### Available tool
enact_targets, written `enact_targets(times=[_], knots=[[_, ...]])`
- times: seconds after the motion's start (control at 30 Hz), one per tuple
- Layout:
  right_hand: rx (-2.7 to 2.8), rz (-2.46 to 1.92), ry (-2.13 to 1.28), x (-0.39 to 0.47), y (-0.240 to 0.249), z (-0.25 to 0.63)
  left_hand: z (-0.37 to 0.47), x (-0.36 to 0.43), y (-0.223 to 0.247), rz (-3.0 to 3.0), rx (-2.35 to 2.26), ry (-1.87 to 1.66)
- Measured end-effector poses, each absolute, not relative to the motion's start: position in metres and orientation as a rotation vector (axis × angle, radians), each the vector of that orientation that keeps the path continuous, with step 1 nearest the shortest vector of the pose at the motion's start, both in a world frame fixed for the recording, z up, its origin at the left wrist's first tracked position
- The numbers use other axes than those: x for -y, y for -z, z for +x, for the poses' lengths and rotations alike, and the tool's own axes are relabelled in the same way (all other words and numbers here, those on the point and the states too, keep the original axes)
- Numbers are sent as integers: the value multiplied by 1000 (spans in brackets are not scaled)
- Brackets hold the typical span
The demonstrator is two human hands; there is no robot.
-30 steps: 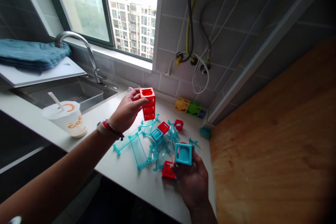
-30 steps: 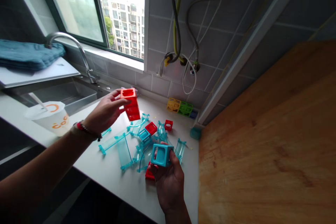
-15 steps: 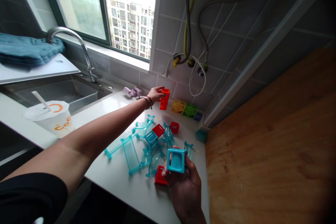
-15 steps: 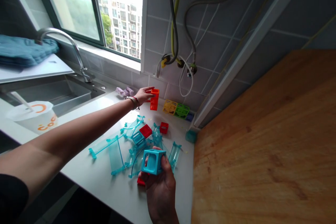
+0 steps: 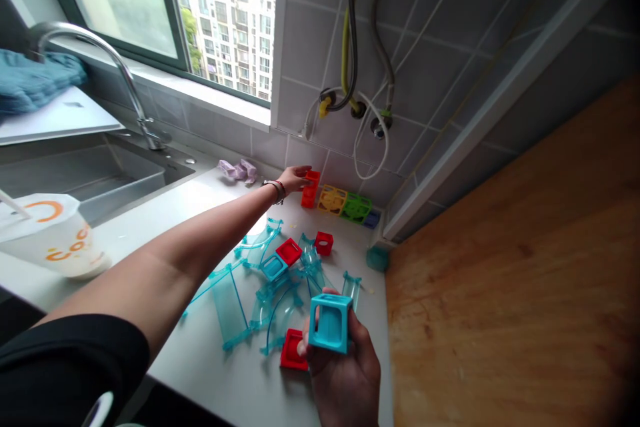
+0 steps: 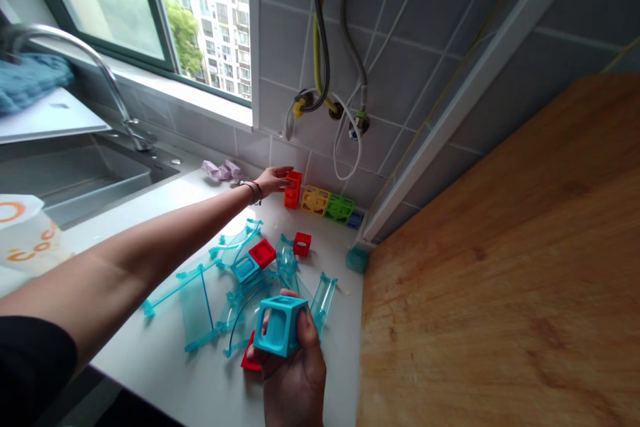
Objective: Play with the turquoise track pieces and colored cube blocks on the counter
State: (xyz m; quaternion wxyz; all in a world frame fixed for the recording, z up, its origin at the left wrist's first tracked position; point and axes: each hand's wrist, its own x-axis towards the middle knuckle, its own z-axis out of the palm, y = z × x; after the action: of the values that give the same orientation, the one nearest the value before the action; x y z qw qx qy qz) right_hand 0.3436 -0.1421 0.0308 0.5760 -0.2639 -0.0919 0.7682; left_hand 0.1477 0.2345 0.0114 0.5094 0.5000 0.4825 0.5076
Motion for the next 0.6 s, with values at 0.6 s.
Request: enact_targets(times=[0.6], knots=[[227, -605, -1801, 138, -21, 347, 159, -250, 6, 1468, -1244, -1062]])
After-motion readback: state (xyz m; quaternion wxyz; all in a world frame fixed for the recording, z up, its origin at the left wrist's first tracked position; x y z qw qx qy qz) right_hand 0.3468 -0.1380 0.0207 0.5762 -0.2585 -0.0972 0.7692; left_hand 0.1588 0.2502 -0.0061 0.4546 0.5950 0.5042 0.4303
